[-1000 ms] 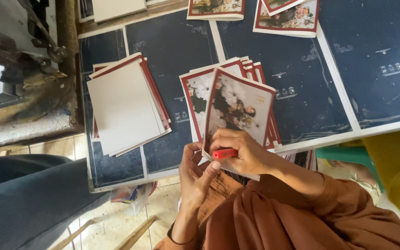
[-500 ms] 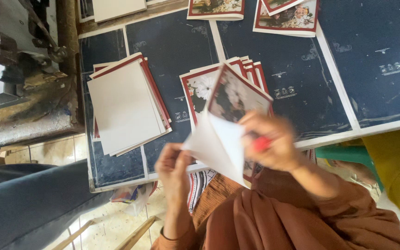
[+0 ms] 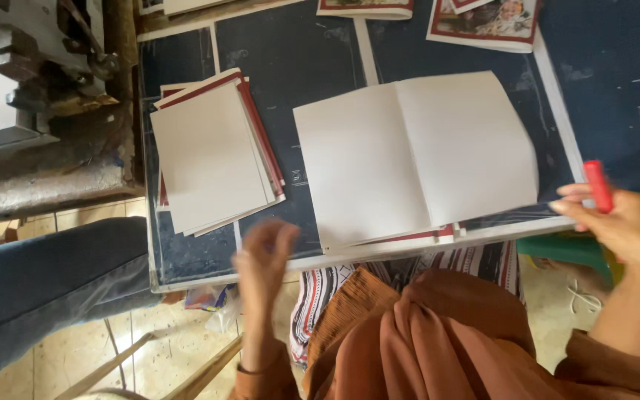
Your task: The person inserts a stack of white pages into a book cover featuring a printed image, then closes the book and places it on a pile. This process is repeated multiple times with identical book covers and page stacks on a blue table.
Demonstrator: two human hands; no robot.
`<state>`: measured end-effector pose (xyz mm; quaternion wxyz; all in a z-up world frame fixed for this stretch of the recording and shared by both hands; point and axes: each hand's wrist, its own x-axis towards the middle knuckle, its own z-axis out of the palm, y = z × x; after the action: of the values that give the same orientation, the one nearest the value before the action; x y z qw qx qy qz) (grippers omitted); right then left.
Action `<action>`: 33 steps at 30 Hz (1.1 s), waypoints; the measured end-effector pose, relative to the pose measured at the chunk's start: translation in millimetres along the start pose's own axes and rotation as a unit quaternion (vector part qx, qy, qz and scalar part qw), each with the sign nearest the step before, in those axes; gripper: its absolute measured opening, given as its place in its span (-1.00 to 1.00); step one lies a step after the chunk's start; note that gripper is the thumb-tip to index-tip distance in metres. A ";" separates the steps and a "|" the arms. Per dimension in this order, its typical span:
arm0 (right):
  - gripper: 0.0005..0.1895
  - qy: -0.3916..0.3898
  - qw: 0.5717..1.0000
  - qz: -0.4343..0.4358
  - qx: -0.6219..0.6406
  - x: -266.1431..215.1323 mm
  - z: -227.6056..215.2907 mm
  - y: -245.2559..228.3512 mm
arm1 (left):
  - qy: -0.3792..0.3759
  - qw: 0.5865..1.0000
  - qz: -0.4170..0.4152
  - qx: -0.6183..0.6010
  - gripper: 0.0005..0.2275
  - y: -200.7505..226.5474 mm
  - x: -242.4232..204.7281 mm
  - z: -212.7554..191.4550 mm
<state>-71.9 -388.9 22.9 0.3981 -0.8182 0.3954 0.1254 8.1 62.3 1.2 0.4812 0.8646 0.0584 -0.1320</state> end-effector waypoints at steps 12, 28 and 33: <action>-0.63 0.110 0.974 -0.184 0.080 21.7 3.4 19.1 | 0.350 0.864 -0.091 0.350 -0.37 -58.6 83.4 -82.8; -0.78 0.045 0.901 -0.404 0.151 -30.9 143.0 -73.1 | 0.127 0.936 0.240 -0.223 -0.59 27.9 0.7 34.0; -0.71 0.087 0.903 -0.405 0.116 -31.9 146.4 -74.4 | 0.084 0.960 0.261 -0.051 -0.64 -2.1 17.4 36.9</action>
<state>-21.2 -233.9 -14.8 0.4707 -0.8635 0.0749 -0.1648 17.9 31.6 -24.0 0.5355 0.8323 -0.1227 0.0742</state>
